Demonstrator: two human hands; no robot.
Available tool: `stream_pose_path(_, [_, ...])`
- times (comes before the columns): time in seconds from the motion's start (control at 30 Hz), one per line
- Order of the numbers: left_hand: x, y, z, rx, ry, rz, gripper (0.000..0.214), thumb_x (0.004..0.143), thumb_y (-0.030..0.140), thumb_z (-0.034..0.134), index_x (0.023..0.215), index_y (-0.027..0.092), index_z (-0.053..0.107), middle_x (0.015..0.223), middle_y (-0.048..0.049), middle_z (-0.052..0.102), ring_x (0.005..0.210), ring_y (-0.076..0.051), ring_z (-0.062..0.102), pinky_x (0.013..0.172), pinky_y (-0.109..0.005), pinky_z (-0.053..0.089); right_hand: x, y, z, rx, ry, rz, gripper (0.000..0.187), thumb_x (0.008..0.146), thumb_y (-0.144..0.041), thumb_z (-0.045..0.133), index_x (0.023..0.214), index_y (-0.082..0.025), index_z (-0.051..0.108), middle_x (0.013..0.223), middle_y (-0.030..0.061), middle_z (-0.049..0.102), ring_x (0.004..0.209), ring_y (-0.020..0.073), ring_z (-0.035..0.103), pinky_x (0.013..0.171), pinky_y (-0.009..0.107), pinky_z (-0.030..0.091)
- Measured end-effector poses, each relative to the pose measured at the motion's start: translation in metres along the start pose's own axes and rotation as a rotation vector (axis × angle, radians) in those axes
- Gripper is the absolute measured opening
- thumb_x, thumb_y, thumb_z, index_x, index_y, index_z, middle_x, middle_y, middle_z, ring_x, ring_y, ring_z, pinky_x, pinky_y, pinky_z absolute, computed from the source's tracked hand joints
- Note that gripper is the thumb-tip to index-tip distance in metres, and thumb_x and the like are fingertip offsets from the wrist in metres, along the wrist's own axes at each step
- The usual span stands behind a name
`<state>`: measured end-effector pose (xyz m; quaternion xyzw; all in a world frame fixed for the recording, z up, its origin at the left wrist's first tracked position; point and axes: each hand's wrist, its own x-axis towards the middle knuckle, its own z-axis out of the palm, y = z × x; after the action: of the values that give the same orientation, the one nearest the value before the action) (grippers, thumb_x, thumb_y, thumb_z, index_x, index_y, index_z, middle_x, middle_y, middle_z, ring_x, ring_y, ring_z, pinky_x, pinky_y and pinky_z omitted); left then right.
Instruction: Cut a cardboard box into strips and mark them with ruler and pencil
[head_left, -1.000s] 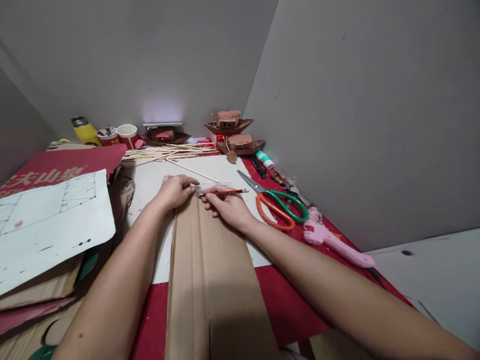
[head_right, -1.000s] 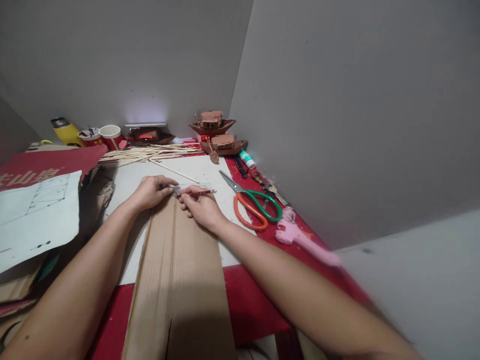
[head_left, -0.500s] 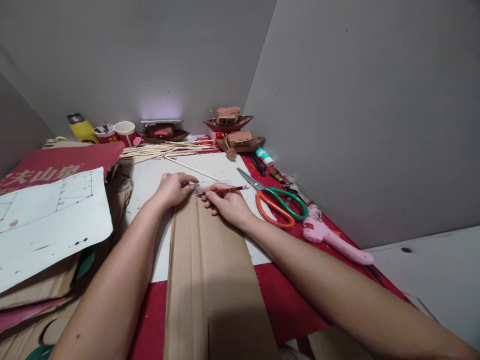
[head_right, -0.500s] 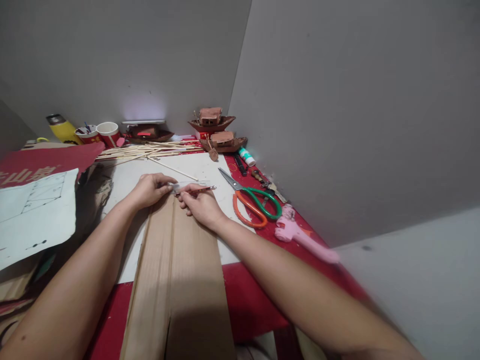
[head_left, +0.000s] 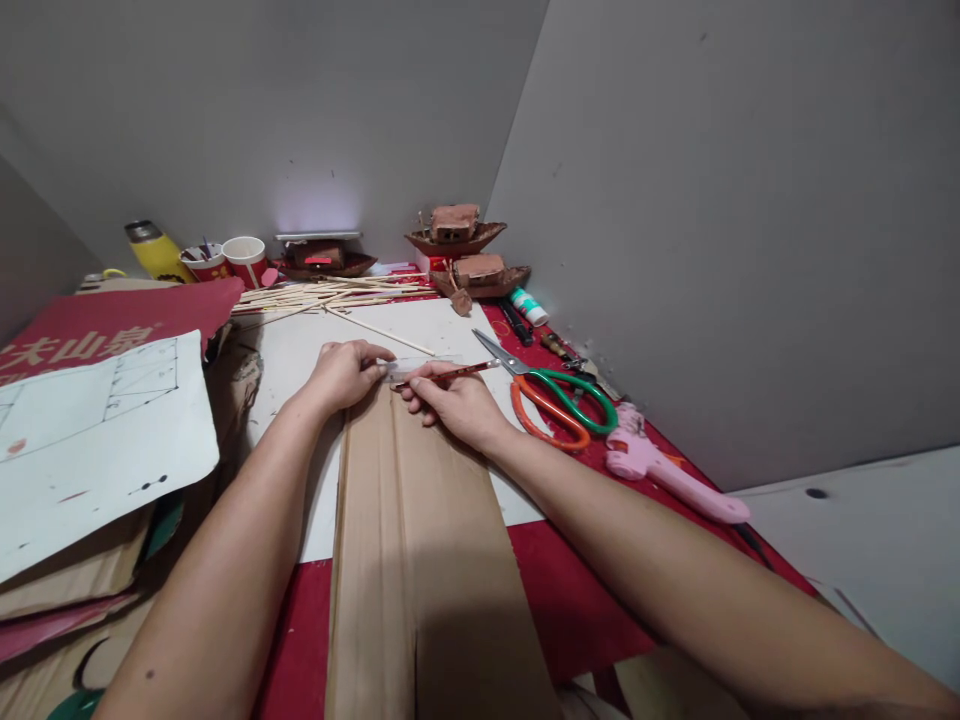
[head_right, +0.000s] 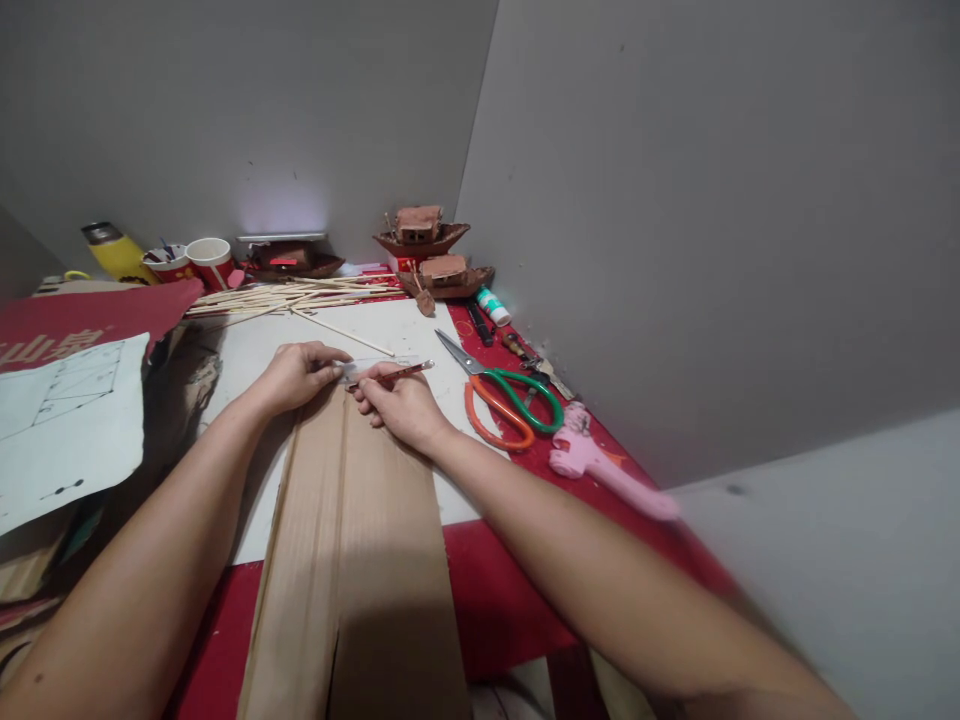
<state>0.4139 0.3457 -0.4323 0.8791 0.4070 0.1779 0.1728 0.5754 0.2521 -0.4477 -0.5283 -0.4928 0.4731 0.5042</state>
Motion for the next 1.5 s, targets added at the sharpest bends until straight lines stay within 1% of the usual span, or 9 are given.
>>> stream_pose_path(0.2, [-0.0001, 0.0001, -0.0001, 0.005, -0.004, 0.006, 0.033, 0.083, 0.024, 0.056, 0.11, 0.019, 0.073, 0.105, -0.0071, 0.074, 0.095, -0.021, 0.066, 0.089, -0.03, 0.045, 0.0005, -0.0005, -0.0002, 0.017, 0.016, 0.011, 0.008, 0.085, -0.02, 0.058, 0.087, -0.014, 0.063, 0.08, 0.0036, 0.065, 0.062, 0.0085, 0.06, 0.04, 0.013, 0.046])
stream_pose_path(0.37, [-0.0004, 0.0004, 0.0002, -0.008, -0.002, 0.002, 0.033, 0.083, 0.025, 0.055, 0.111, 0.018, 0.073, 0.105, -0.0076, 0.074, 0.093, -0.022, 0.066, 0.089, -0.031, 0.046, 0.0005, -0.0017, -0.0002, 0.02, 0.007, 0.02, 0.01, 0.086, -0.017, 0.054, 0.08, -0.013, 0.062, 0.073, 0.0026, 0.063, 0.058, 0.0081, 0.059, 0.04, 0.013, 0.047])
stream_pose_path(0.53, [-0.0004, 0.0003, 0.0002, -0.01, -0.007, 0.002, 0.034, 0.082, 0.024, 0.055, 0.11, 0.019, 0.073, 0.103, -0.0076, 0.075, 0.094, -0.022, 0.066, 0.09, -0.032, 0.045, 0.0008, -0.0016, -0.0009, 0.025, 0.023, 0.013, 0.009, 0.085, -0.019, 0.056, 0.087, -0.013, 0.063, 0.081, 0.0045, 0.066, 0.061, 0.0087, 0.06, 0.04, 0.014, 0.047])
stream_pose_path(0.7, [-0.0005, 0.0, -0.0001, -0.02, -0.01, -0.004, 0.033, 0.082, 0.024, 0.055, 0.11, 0.021, 0.074, 0.104, -0.0064, 0.075, 0.094, -0.022, 0.066, 0.092, -0.032, 0.044, -0.0007, -0.0039, -0.0014, 0.015, -0.013, 0.013, 0.01, 0.085, -0.02, 0.057, 0.081, -0.013, 0.063, 0.075, 0.0036, 0.064, 0.058, 0.0082, 0.059, 0.041, 0.014, 0.047])
stream_pose_path(0.83, [-0.0007, 0.0004, 0.0, -0.026, -0.006, -0.004, 0.034, 0.081, 0.024, 0.055, 0.11, 0.021, 0.074, 0.102, -0.006, 0.075, 0.093, -0.022, 0.066, 0.092, -0.032, 0.045, -0.0009, -0.0043, -0.0012, 0.019, 0.02, 0.023, 0.009, 0.085, -0.018, 0.056, 0.087, -0.013, 0.064, 0.08, 0.0051, 0.066, 0.061, 0.009, 0.06, 0.041, 0.014, 0.047])
stream_pose_path(1.0, [-0.0001, -0.0001, 0.0004, -0.022, 0.001, -0.007, 0.033, 0.082, 0.025, 0.056, 0.109, 0.021, 0.074, 0.101, -0.0053, 0.075, 0.091, -0.021, 0.066, 0.089, -0.031, 0.046, 0.0001, -0.0024, -0.0024, 0.047, -0.006, 0.015, 0.01, 0.084, -0.02, 0.057, 0.079, -0.013, 0.063, 0.073, 0.0034, 0.064, 0.056, 0.0083, 0.059, 0.04, 0.014, 0.047])
stream_pose_path(1.17, [0.0002, -0.0009, 0.0007, -0.019, 0.0, 0.002, 0.035, 0.082, 0.025, 0.055, 0.111, 0.018, 0.073, 0.103, -0.0071, 0.075, 0.093, -0.022, 0.066, 0.089, -0.03, 0.046, 0.0002, -0.0023, -0.002, 0.044, 0.012, 0.016, 0.011, 0.084, -0.018, 0.056, 0.088, -0.013, 0.065, 0.08, 0.0045, 0.066, 0.06, 0.0085, 0.06, 0.04, 0.014, 0.047])
stream_pose_path(1.3, [0.0001, -0.0015, 0.0007, -0.016, -0.004, 0.0, 0.035, 0.082, 0.026, 0.055, 0.111, 0.02, 0.073, 0.105, -0.0062, 0.074, 0.094, -0.021, 0.066, 0.089, -0.03, 0.046, -0.0002, -0.0041, -0.0018, 0.062, -0.015, 0.025, 0.011, 0.083, -0.017, 0.054, 0.079, -0.012, 0.063, 0.073, 0.0036, 0.064, 0.056, 0.008, 0.058, 0.04, 0.014, 0.047])
stream_pose_path(1.5, [0.0002, -0.0045, 0.0041, -0.084, 0.009, -0.019, 0.035, 0.082, 0.027, 0.054, 0.11, 0.019, 0.073, 0.105, -0.0063, 0.074, 0.094, -0.021, 0.065, 0.088, -0.03, 0.046, -0.0013, -0.0063, -0.0063, 0.182, 0.079, -0.021, 0.016, 0.076, -0.029, 0.063, 0.082, -0.014, 0.062, 0.073, 0.0034, 0.067, 0.052, 0.0096, 0.058, 0.037, 0.017, 0.047])
